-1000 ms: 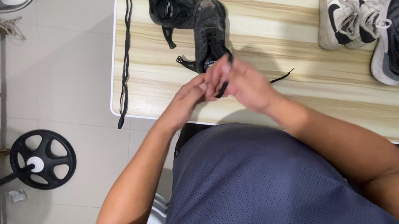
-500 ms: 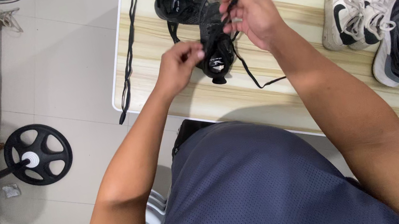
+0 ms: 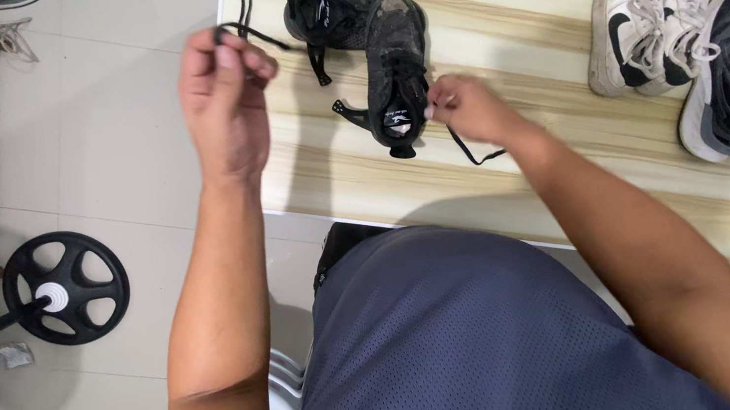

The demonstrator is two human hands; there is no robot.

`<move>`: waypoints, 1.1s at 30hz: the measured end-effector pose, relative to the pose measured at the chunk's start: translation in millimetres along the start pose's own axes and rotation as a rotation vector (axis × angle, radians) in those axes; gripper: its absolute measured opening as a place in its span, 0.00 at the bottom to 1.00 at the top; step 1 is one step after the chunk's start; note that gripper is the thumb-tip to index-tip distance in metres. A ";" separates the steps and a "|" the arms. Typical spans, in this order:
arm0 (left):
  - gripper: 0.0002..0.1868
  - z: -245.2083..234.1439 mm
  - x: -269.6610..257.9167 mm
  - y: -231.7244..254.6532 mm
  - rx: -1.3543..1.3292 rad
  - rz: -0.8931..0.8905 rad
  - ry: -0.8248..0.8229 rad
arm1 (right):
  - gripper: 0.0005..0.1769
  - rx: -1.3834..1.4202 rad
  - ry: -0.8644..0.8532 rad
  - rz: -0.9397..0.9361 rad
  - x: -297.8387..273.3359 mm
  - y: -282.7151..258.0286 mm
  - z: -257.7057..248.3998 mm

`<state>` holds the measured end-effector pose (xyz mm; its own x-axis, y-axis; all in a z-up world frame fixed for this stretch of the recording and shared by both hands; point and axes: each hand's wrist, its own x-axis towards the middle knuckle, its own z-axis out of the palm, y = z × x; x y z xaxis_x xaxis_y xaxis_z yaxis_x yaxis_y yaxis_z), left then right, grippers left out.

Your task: The person threads a black shoelace through the eyelets of a black sneaker on a table, pulling the lace through each eyelet in sequence. The person adjusts the lace ends and continues threading until the lacing is complete.

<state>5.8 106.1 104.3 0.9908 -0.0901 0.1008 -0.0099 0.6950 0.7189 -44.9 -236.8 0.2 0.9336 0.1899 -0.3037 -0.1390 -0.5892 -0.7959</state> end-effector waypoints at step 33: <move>0.07 -85.5 8.3 50.0 -0.339 0.230 0.286 | 0.05 -0.091 0.071 -0.190 -62.5 -22.0 -12.0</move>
<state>25.1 201.1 82.2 0.9659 0.2589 0.0040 -0.2352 0.8709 0.4314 -96.3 -245.1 43.0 0.9617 0.2501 -0.1125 0.0688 -0.6173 -0.7837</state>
